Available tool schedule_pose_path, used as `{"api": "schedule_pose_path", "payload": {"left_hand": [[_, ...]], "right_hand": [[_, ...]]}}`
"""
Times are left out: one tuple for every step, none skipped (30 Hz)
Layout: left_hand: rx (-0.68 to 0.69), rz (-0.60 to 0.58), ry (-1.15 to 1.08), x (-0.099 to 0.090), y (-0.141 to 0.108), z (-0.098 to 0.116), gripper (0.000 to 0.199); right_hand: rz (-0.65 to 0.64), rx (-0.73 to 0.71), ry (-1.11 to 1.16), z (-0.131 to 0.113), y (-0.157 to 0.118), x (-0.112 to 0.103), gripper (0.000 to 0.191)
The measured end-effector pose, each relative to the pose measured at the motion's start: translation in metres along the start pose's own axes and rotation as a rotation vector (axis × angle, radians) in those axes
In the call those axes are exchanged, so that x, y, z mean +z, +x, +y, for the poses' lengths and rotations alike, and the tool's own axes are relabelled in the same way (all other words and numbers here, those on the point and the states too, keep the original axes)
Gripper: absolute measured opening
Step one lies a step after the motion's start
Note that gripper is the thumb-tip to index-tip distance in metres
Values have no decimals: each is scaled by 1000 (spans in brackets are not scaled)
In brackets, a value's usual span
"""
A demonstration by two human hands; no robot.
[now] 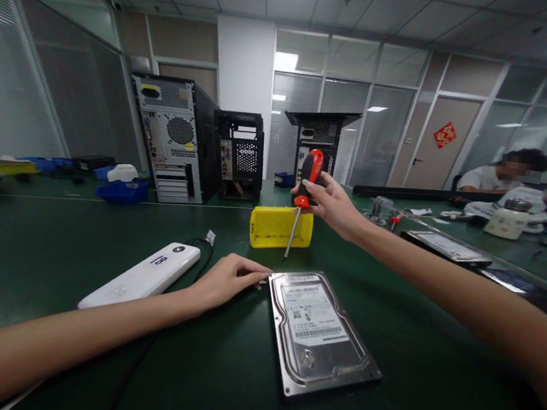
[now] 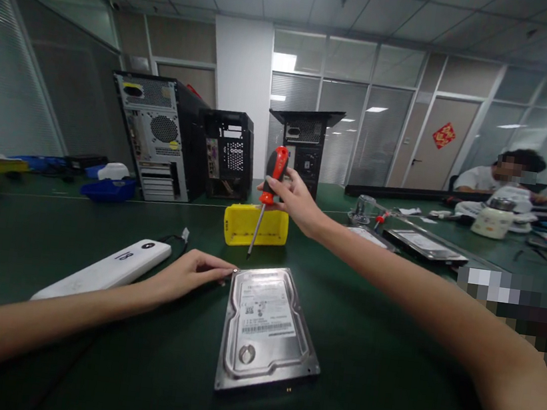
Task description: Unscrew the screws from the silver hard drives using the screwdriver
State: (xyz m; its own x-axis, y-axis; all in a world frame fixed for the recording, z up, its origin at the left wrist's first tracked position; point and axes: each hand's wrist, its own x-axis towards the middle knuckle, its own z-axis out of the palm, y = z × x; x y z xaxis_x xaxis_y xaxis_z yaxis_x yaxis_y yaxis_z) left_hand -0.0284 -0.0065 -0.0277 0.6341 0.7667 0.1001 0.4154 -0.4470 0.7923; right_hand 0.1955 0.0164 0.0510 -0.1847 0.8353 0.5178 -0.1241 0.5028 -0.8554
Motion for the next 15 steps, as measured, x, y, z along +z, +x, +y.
{"api": "schedule_pose_path", "payload": {"left_hand": [[-12, 19, -9, 2, -1, 2, 33], [-24, 34, -20, 3, -2, 3, 32], [-32, 50, -33, 5, -3, 5, 32], [-37, 59, -47, 6, -3, 5, 31], [-38, 65, -61, 7, -4, 5, 31], [-38, 68, -72, 8, -4, 5, 30], [-40, 66, -78, 8, -4, 5, 30], [-43, 64, -80, 9, -4, 4, 30], [-44, 62, -79, 9, -4, 4, 31], [-43, 61, -76, 8, -4, 4, 31], [-43, 63, -72, 8, -4, 4, 31], [-46, 65, -68, 8, -4, 4, 31], [-50, 69, -66, 8, -4, 5, 31], [-55, 71, -65, 8, -4, 6, 30], [-62, 74, -63, 8, -4, 7, 30]], "right_hand": [[-6, -15, 10, 2, -2, 3, 29], [-12, -32, 21, 4, -3, 7, 31], [-17, -51, 29, 5, -4, 9, 33], [-23, -69, 32, 5, -5, 11, 35], [-33, -84, 31, 5, -6, 14, 38], [-43, -94, 25, 4, -7, 15, 39], [-53, -96, 15, 4, -8, 17, 40], [-65, -91, 5, 3, -9, 19, 41], [-75, -85, -2, 3, -10, 20, 41], [-85, -80, -5, 3, -11, 21, 40], [-95, -78, -5, 2, -11, 22, 38], [-105, -80, -2, 3, -12, 22, 37], [-115, -85, 2, 3, -12, 22, 35], [-122, -91, 5, 3, -13, 22, 34], [-126, -96, 6, 3, -13, 22, 34]]}}
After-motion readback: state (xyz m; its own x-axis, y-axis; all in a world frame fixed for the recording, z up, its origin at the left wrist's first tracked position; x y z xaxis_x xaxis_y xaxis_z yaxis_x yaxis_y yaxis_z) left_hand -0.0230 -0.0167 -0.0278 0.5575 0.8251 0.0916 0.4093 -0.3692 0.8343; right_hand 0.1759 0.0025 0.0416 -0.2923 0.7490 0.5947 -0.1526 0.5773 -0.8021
